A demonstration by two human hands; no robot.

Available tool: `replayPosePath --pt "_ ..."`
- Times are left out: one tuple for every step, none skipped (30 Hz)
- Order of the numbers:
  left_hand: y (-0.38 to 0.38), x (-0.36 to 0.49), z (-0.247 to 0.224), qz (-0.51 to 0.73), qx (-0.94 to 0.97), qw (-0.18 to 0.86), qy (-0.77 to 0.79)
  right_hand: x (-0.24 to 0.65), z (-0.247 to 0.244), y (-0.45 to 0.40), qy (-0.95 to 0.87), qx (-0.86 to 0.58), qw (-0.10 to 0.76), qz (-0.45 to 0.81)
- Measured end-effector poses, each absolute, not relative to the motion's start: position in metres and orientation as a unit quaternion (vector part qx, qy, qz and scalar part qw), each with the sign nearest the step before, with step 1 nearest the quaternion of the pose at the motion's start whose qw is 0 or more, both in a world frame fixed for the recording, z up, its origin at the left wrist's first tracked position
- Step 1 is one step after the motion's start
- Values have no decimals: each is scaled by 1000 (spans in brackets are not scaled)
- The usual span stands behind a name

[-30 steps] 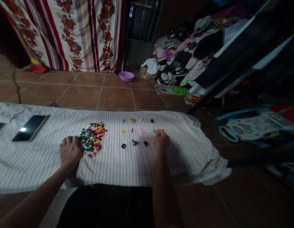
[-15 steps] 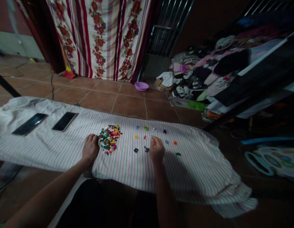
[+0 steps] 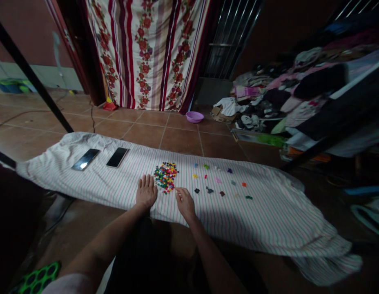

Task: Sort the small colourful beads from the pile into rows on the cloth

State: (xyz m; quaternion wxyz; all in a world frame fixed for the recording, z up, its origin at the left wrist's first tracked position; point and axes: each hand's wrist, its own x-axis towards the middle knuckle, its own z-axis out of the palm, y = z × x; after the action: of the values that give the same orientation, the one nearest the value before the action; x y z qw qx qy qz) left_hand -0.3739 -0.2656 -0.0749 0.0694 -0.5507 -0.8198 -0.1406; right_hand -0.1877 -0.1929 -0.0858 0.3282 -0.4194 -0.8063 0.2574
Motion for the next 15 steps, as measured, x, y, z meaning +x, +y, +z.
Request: replayPosePath --pt "-266 -373 -76 -142 -551 69 -820 -187 -87 -193 -808 -418 330 252" --pt "-267 -373 -76 -142 -551 67 -820 -187 -88 -194 -810 -416 331 246" --pt "-267 -373 -77 -143 -550 65 -820 -187 -89 -195 -813 -414 332 239" --pt "-268 -372 -77 -144 -549 64 -821 -187 -89 -196 -816 -414 331 232" --pt "-268 -372 -77 -146 -548 63 -822 -187 -88 -197 -817 -414 331 226" --pt "-269 -372 -77 -149 -547 63 -821 -187 -88 -198 -819 -414 330 222" --pt "-269 -372 -77 -153 -547 65 -820 -188 -87 -199 -819 -416 329 220" --pt "-269 -372 -76 -157 -548 68 -819 -188 -86 -200 -819 -417 327 219" --pt "-269 -372 -76 -160 -549 71 -817 -188 -85 -201 -819 -419 326 219" --pt "-269 -371 -76 -163 -548 72 -817 -188 -84 -201 -818 -421 324 220" --pt "-270 -371 -75 -165 -547 70 -818 -188 -83 -201 -817 -423 323 222" --pt "-270 -371 -75 -166 -546 67 -819 -188 -82 -201 -816 -425 321 226" --pt "-270 -371 -74 -166 -544 64 -820 -188 -81 -201 -814 -426 319 231" --pt "-270 -371 -73 -165 -542 61 -822 -188 -80 -201 -812 -427 318 238" --pt "-270 -370 -72 -163 -542 60 -822 -187 -79 -201 -810 -429 316 246"
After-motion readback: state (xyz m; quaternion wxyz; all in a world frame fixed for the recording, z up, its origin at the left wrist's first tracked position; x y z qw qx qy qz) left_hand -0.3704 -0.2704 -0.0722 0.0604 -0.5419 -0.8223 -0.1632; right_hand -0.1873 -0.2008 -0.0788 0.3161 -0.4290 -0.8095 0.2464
